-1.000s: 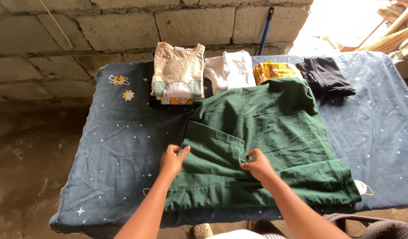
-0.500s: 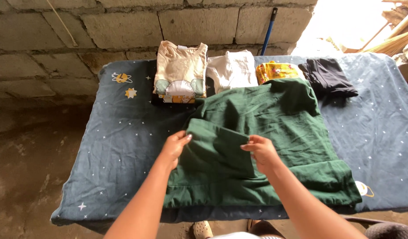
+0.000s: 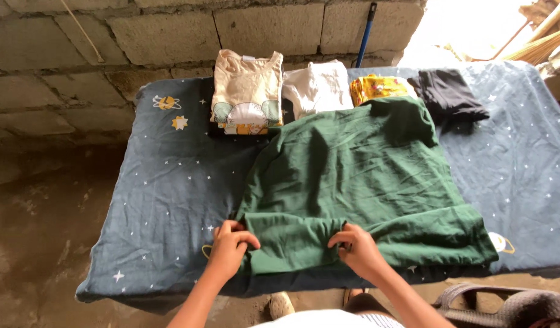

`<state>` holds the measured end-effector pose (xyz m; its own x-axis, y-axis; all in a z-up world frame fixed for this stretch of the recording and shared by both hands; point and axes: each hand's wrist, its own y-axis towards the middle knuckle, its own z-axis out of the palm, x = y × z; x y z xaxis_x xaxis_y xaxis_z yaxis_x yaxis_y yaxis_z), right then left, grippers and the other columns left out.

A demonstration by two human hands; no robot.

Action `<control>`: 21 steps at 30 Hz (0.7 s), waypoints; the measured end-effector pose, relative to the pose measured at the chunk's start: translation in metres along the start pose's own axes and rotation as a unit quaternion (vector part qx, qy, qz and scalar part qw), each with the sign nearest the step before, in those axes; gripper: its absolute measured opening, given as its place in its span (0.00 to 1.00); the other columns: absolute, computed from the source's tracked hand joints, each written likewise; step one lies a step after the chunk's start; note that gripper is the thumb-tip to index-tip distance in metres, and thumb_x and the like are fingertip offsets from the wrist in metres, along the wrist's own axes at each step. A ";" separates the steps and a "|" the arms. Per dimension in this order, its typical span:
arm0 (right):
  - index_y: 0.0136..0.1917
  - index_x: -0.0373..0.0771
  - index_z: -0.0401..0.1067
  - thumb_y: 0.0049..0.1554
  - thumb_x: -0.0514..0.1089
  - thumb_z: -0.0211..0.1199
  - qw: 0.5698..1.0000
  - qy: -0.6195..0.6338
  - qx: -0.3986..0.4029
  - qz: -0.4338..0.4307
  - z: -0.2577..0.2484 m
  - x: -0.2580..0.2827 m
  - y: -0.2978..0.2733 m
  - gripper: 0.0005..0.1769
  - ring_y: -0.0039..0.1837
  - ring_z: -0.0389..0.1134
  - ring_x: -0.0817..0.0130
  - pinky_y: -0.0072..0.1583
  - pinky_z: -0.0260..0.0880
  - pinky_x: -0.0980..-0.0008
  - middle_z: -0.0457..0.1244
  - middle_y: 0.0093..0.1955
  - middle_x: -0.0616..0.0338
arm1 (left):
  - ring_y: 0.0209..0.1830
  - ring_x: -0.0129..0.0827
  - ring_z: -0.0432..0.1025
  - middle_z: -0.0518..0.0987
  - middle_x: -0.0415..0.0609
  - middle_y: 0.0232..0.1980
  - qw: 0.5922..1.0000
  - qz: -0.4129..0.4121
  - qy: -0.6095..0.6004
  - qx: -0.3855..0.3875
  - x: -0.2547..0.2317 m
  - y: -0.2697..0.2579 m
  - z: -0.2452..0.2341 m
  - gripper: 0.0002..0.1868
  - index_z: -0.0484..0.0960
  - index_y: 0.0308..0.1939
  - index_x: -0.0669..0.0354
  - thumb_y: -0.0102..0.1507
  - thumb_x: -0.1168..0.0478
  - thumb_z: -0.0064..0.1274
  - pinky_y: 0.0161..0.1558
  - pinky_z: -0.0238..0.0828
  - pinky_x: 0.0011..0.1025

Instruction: Folding several items of clothing on a table and sorting them.

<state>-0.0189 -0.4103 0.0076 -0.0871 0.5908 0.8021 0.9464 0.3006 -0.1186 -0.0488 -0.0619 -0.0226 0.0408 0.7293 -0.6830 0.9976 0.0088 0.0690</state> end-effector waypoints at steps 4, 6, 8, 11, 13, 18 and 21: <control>0.41 0.40 0.82 0.42 0.28 0.62 0.999 -0.035 -0.037 -0.014 0.004 -0.003 0.001 0.15 0.40 0.66 0.65 0.44 0.67 0.67 0.61 0.38 0.54 | 0.53 0.47 0.68 0.76 0.49 0.49 0.999 -0.032 0.018 -0.029 -0.034 -0.005 -0.010 0.12 0.90 0.30 0.45 0.58 0.67 0.53 0.57 0.67 0.39; 0.41 0.36 0.81 0.50 0.34 0.65 0.996 0.037 -0.075 0.040 0.010 -0.005 0.003 0.06 0.37 0.67 0.67 0.43 0.68 0.66 0.67 0.39 0.56 | 0.50 0.48 0.70 0.78 0.49 0.45 0.994 -0.042 0.052 -0.082 -0.046 -0.005 -0.012 0.06 0.86 0.36 0.50 0.60 0.63 0.54 0.54 0.69 0.41; 0.41 0.34 0.80 0.50 0.37 0.69 0.992 0.036 -0.090 0.076 0.012 0.001 0.003 0.04 0.37 0.68 0.69 0.42 0.68 0.67 0.68 0.36 0.55 | 0.48 0.48 0.72 0.79 0.50 0.45 0.994 -0.075 0.043 -0.072 -0.070 -0.012 -0.019 0.06 0.81 0.41 0.53 0.61 0.60 0.55 0.52 0.70 0.42; 0.40 0.33 0.78 0.48 0.38 0.74 0.987 0.032 -0.105 0.114 0.014 -0.004 0.009 0.08 0.36 0.67 0.70 0.41 0.68 0.69 0.68 0.33 0.56 | 0.44 0.49 0.76 0.81 0.52 0.44 0.989 -0.138 0.022 -0.046 -0.081 -0.009 -0.017 0.18 0.74 0.50 0.60 0.61 0.55 0.58 0.47 0.73 0.42; 0.41 0.33 0.77 0.45 0.35 0.75 0.987 0.029 -0.102 0.120 0.016 -0.007 0.014 0.10 0.36 0.66 0.70 0.40 0.67 0.70 0.67 0.32 0.57 | 0.43 0.49 0.78 0.81 0.53 0.45 0.985 -0.173 0.011 -0.027 -0.063 -0.001 0.001 0.24 0.71 0.53 0.63 0.61 0.52 0.60 0.45 0.74 0.42; 0.51 0.32 0.73 0.48 0.23 0.61 0.930 0.313 -0.094 0.170 0.011 0.000 0.034 0.17 0.41 0.69 0.65 0.44 0.78 0.63 0.66 0.41 0.55 | 0.44 0.46 0.80 0.85 0.54 0.42 0.962 -0.271 -0.028 -0.017 -0.014 0.038 0.031 0.27 0.78 0.44 0.65 0.52 0.51 0.70 0.47 0.75 0.39; 0.54 0.29 0.72 0.49 0.22 0.59 0.906 0.378 -0.089 0.167 -0.002 0.018 0.039 0.18 0.45 0.70 0.64 0.50 0.79 0.57 0.64 0.49 0.55 | 0.43 0.46 0.79 0.85 0.55 0.42 0.948 -0.315 -0.017 0.030 -0.033 0.059 0.014 0.21 0.83 0.39 0.62 0.55 0.49 0.70 0.47 0.74 0.40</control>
<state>0.0166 -0.3892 0.0187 0.3880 -0.0746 0.9187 0.9217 0.0335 -0.3865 0.0093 -0.0950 -0.0056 -0.5644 0.5691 -0.5980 0.8254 0.3964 -0.4019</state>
